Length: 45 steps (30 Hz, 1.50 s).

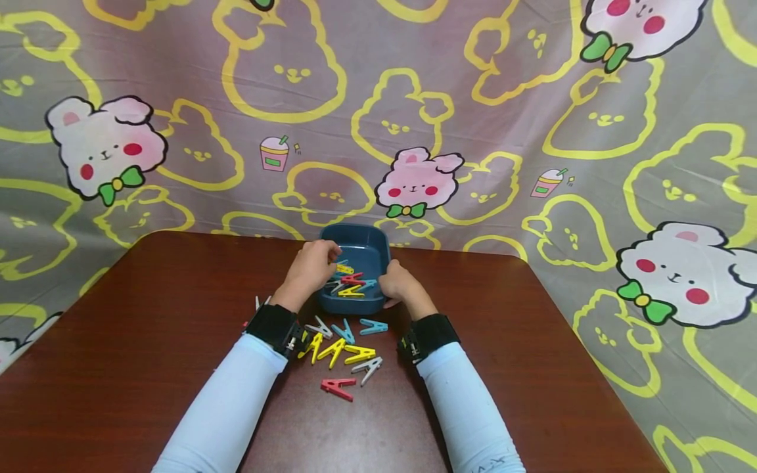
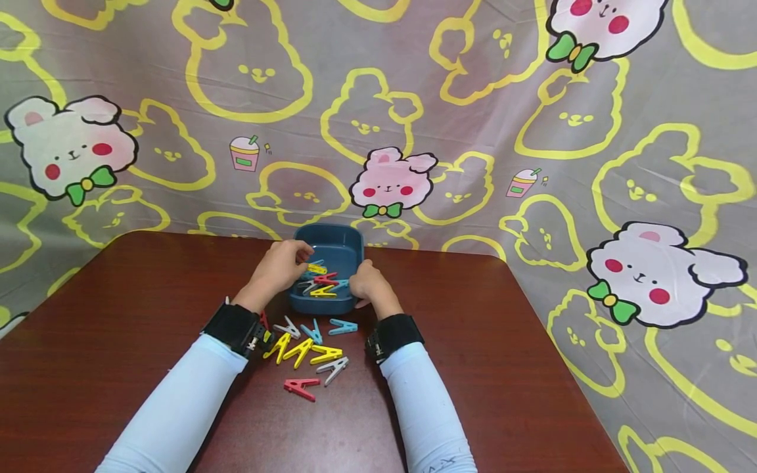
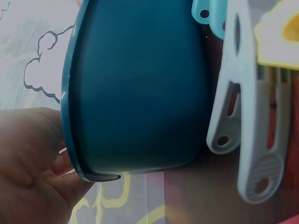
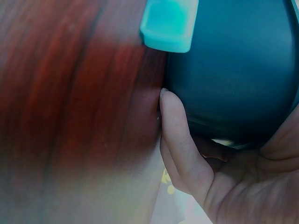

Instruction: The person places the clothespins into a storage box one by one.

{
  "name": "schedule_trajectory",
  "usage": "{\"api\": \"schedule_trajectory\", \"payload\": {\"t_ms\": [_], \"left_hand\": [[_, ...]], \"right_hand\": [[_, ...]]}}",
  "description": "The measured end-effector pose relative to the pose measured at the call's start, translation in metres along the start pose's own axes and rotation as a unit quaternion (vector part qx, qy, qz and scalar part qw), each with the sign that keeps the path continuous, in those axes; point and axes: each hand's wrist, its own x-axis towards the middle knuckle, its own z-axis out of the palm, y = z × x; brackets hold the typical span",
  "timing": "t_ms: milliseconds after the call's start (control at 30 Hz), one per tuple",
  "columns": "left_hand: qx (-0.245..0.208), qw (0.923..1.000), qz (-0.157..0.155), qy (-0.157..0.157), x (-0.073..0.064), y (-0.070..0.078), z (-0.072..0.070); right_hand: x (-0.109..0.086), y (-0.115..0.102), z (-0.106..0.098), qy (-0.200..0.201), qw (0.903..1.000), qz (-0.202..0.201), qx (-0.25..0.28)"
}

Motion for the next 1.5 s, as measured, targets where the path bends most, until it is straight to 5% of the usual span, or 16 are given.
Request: {"api": "schedule_trajectory", "payload": {"t_ms": [867, 1100, 1500], "left_hand": [[-0.023, 0.9993, 0.021, -0.02, -0.002, 0.0, -0.013], [-0.022, 0.9995, -0.014, -0.018, -0.01, 0.002, -0.039], [0.035, 0.9914, -0.085, -0.094, -0.033, -0.012, -0.099]], "right_hand": [[0.002, 0.001, -0.001, -0.002, 1.0, 0.0, -0.003], [0.002, 0.001, -0.001, -0.002, 1.0, 0.004, -0.004], [0.003, 0.002, -0.001, -0.004, 1.0, 0.004, -0.008]]}}
